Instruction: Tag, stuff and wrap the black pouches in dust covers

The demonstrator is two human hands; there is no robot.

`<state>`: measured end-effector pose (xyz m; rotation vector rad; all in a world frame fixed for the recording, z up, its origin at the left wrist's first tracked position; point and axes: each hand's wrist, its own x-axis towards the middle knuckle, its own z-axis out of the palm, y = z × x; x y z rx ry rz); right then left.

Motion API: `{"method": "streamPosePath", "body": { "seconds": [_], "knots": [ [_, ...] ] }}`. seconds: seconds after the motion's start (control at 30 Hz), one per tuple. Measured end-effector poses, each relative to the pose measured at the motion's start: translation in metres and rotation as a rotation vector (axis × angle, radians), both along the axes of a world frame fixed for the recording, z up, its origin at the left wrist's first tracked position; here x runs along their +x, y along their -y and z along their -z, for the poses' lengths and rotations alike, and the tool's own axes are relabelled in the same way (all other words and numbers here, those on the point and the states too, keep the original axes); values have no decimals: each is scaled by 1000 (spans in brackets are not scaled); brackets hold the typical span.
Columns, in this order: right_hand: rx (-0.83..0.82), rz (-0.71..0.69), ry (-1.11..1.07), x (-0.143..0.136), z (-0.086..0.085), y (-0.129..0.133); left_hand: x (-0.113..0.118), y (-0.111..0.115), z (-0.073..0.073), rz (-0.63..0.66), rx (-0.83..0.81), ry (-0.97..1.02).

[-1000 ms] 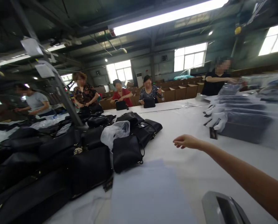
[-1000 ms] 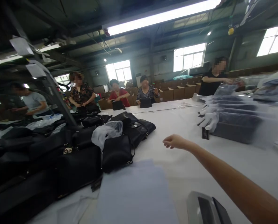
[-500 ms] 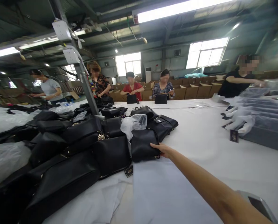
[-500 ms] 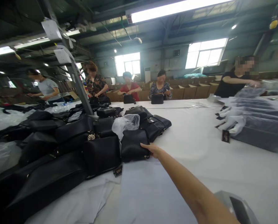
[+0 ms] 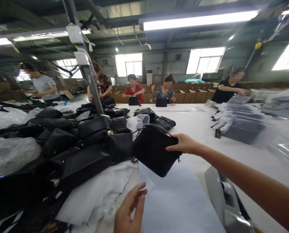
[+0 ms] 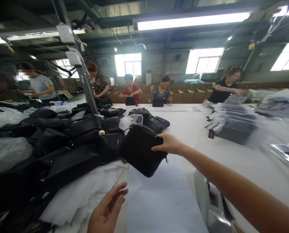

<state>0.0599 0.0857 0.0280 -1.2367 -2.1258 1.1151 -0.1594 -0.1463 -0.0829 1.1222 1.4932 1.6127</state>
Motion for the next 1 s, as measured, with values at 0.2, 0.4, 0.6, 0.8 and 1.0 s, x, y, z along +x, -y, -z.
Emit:
{"method": "streamPosePath", "body": {
  "seconds": [0.2,0.4,0.6,0.8,1.0],
  "knots": [
    [-6,-24,243,19,-11,82,1,23,-22,70,-2,-110],
    [73,71,233,26,10,126,26,37,-10,259,34,-224],
    [131,171,264,34,19,161,33,42,-3,299,80,-315],
    [143,224,237,16,27,193,59,36,2,373,136,-507],
    [-225,-84,-165,4,58,194,44,24,38,358,97,-356]
  ]
}}
